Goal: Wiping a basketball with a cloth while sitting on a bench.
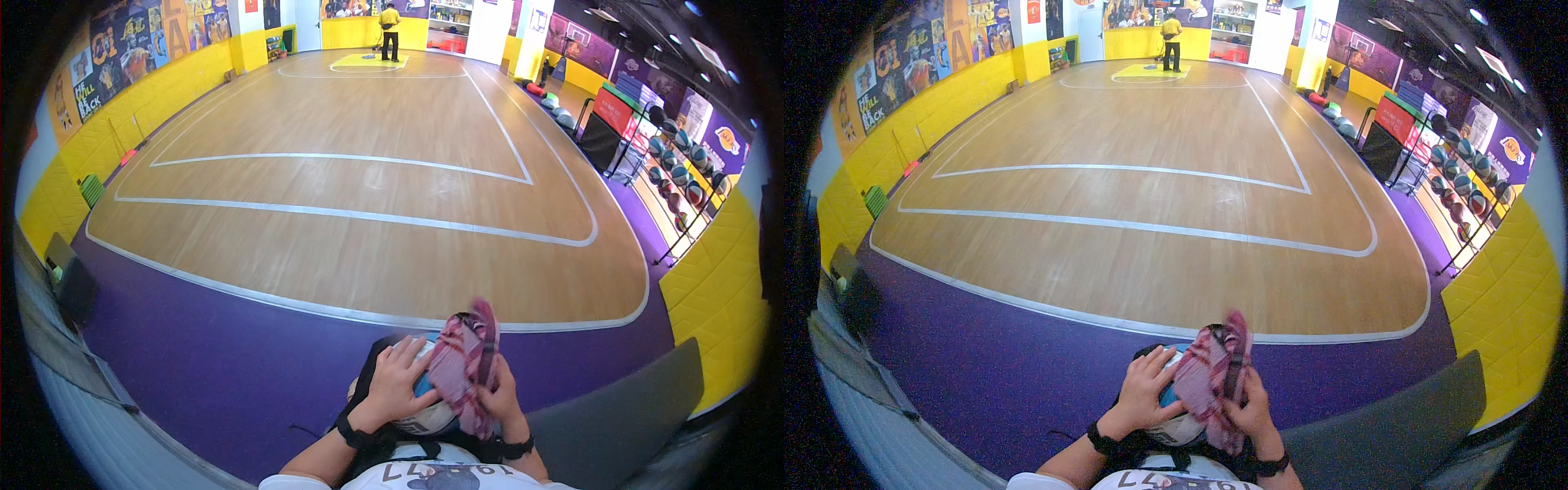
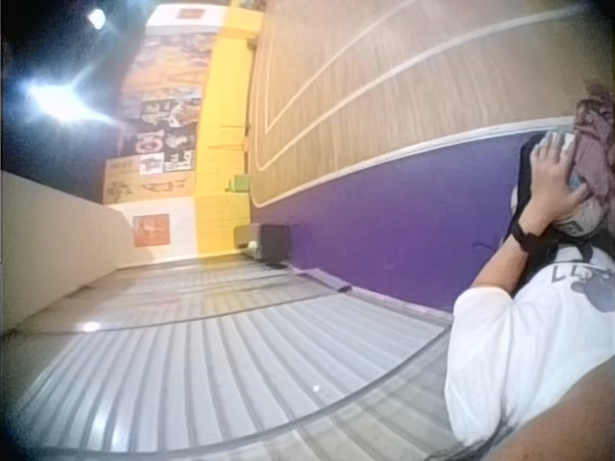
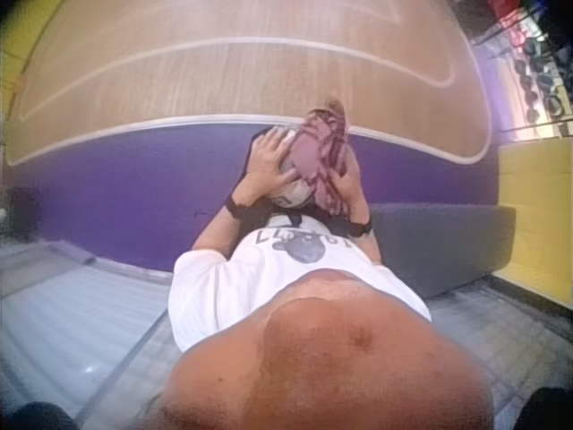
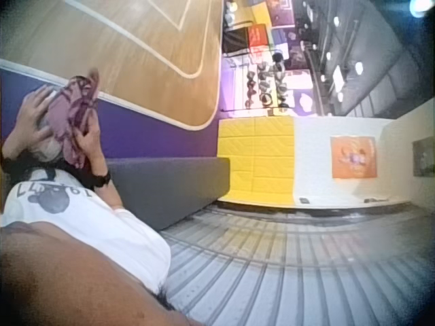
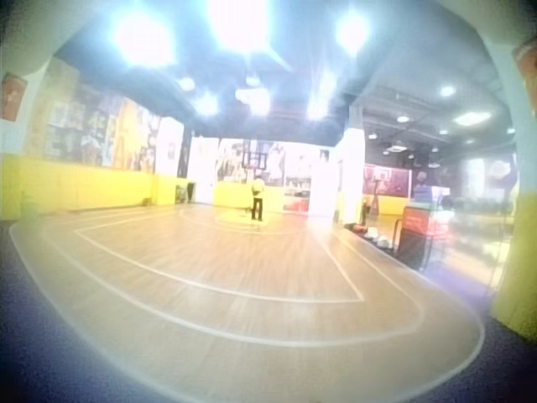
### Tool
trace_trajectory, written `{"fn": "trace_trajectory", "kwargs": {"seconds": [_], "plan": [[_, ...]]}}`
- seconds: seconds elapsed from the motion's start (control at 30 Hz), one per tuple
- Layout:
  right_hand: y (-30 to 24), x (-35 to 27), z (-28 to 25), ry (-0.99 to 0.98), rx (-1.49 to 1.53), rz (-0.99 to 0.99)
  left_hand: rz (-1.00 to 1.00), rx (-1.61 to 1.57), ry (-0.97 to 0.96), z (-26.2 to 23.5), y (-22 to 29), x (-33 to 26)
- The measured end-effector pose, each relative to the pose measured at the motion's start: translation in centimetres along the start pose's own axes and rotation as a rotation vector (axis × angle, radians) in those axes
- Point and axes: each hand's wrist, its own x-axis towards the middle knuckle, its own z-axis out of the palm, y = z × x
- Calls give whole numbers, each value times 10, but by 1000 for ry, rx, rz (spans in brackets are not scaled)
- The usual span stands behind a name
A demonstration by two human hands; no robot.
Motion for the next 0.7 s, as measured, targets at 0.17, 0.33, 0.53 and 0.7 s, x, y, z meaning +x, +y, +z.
{"fn": "trace_trajectory", "kwargs": {"seconds": [0.17, 0.33, 0.53, 0.7], "plan": [[-29, -8, 9, -123, -444, -403, -1, -57, 57, -1, -3, -9], [0, 2, -2, -2, 82, 132, 8, 13, 44, 5, 2, -2], [-29, -6, 11, -89, -413, -351, -28, -118, 107, -2, 4, -7], [47, -2, -12, 56, 209, 152, 43, -118, -28, -6, -4, 3]]}}
